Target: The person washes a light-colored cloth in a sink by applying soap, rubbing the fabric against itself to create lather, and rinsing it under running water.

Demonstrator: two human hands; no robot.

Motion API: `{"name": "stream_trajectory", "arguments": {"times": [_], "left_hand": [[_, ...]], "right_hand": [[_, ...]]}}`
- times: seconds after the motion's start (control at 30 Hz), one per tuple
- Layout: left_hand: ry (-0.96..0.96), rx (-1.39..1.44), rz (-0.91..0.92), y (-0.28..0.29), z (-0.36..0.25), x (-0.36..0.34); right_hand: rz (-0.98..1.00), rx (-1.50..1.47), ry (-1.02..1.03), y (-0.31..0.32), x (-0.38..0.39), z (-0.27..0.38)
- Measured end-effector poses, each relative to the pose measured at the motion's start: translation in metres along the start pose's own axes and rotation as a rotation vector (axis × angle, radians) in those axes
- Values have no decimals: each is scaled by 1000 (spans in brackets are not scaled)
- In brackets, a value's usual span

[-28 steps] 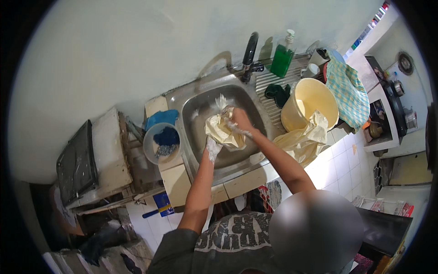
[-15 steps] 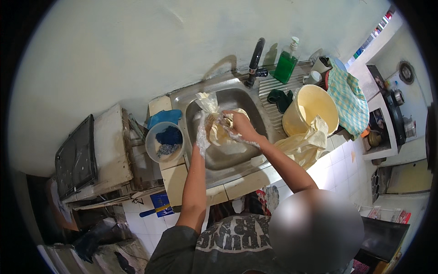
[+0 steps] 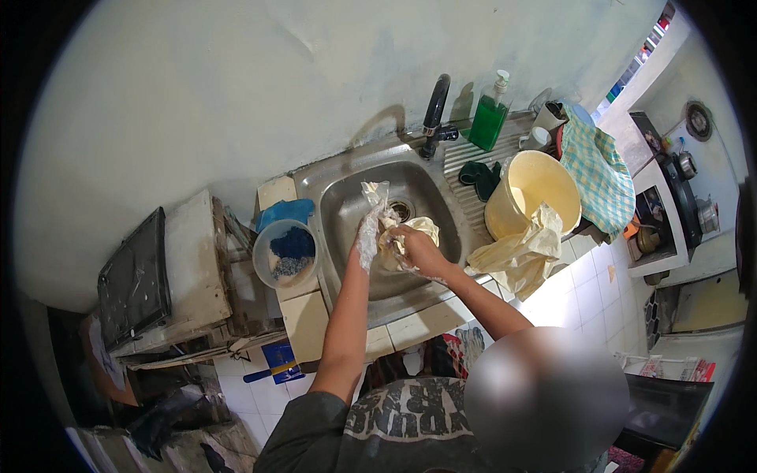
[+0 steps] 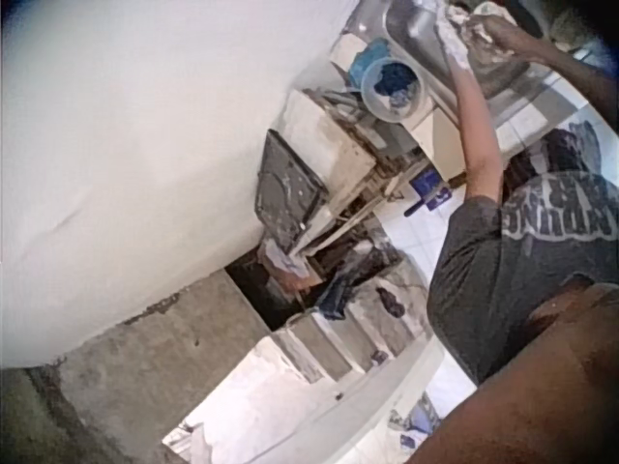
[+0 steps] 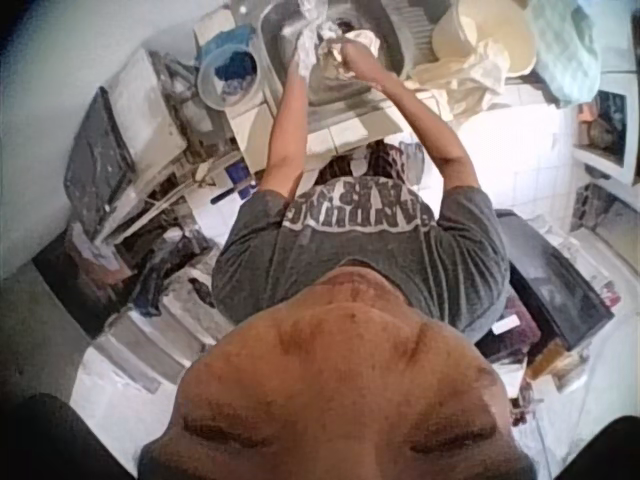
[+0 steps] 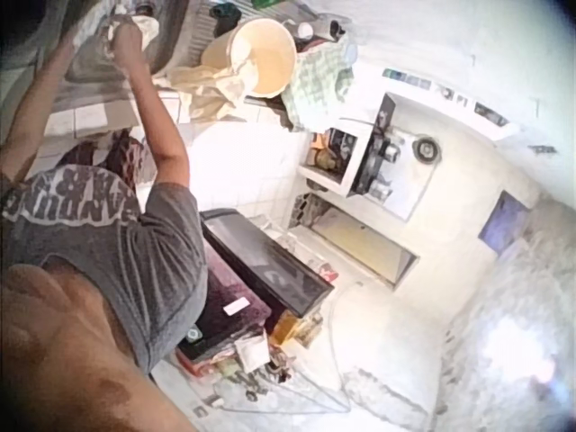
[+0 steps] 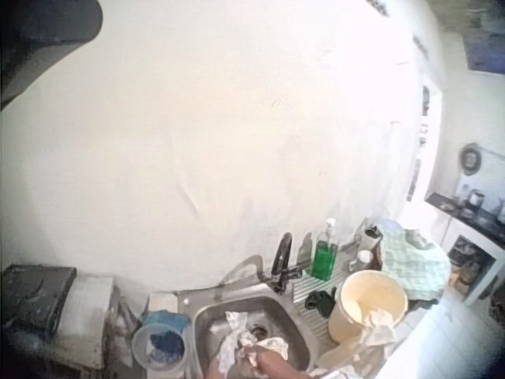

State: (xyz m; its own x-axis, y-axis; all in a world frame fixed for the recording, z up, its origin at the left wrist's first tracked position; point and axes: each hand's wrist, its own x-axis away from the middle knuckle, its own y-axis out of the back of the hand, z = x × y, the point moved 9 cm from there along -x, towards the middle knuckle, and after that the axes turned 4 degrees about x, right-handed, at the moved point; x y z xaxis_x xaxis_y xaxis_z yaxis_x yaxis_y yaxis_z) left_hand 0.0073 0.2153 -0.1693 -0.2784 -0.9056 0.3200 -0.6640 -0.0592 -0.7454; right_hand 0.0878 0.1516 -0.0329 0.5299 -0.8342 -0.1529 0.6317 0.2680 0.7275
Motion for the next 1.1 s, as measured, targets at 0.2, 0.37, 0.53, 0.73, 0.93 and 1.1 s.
{"name": "stream_trajectory", "arguments": {"times": [0.2, 0.37, 0.53, 0.73, 0.93, 1.1], "left_hand": [[199, -65, -36, 10, 43, 24], [-52, -162, 140, 34, 66, 24], [-170, 208, 114, -1, 60, 37], [-271, 156, 114, 0, 43, 43], [114, 381, 88, -13, 36, 71], [112, 189, 63, 9, 29, 76]], "right_hand": [[-166, -156, -210, 28, -1, -41], [-288, -352, -163, 35, -26, -31], [-360, -359, -182, 42, -36, 3], [-308, -644, -126, 71, -52, 10], [-407, -704, -410, 75, -32, -96], [-472, -980, -543, 70, -28, -108]]}}
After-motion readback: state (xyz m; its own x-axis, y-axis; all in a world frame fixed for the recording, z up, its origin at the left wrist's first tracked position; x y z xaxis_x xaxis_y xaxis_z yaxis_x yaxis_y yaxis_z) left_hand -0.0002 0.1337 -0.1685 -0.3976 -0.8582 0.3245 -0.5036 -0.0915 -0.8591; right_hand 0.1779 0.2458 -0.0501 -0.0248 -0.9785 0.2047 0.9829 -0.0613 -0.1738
